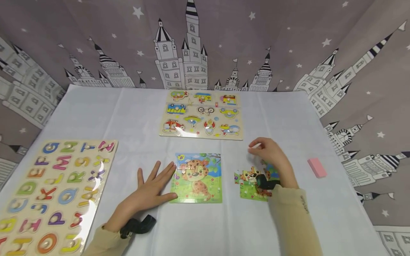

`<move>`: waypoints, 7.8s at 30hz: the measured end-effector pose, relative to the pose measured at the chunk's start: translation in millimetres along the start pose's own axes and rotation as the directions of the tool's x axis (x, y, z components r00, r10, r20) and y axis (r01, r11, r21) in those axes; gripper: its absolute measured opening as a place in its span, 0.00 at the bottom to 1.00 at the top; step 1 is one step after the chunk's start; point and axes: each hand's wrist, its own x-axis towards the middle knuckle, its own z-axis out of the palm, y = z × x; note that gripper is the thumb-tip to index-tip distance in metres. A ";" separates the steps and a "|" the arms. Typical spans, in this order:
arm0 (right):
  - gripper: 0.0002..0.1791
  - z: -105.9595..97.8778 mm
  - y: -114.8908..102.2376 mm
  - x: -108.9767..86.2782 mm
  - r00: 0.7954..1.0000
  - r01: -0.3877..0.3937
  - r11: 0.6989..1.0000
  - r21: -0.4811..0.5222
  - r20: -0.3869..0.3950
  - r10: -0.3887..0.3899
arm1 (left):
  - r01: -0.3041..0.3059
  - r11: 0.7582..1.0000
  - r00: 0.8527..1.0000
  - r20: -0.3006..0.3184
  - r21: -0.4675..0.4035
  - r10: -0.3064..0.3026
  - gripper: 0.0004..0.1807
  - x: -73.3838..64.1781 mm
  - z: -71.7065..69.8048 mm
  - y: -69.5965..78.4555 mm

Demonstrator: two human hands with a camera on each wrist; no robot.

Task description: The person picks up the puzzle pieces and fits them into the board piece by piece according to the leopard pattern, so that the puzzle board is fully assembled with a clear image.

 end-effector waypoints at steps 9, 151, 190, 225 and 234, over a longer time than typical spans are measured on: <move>0.25 -37.6 71.5 -35.6 0.992 -0.009 0.995 0.097 0.127 -0.003 | -0.002 1.000 1.000 -0.008 0.002 0.002 0.48 0.9 1.3 -1.6; 0.11 144.8 -78.3 10.2 0.952 0.210 0.961 0.180 0.188 -0.243 | -0.028 1.000 1.000 -0.008 0.012 0.028 0.48 0.6 4.1 -4.6; 0.27 27.9 42.3 -51.0 0.998 0.056 0.995 -0.084 0.042 -0.053 | -0.027 0.999 1.000 0.008 0.027 0.027 0.37 -1.3 1.2 -4.6; 0.11 88.5 -30.4 -9.6 0.963 0.103 0.929 0.357 0.197 -0.183 | -0.045 0.997 0.999 -0.017 0.058 0.046 0.28 0.2 3.7 4.0; 0.09 115.5 -66.3 2.0 0.968 0.059 0.951 0.305 0.214 -0.129 | -0.039 0.998 0.999 -0.011 0.056 0.040 0.27 1.3 3.5 8.0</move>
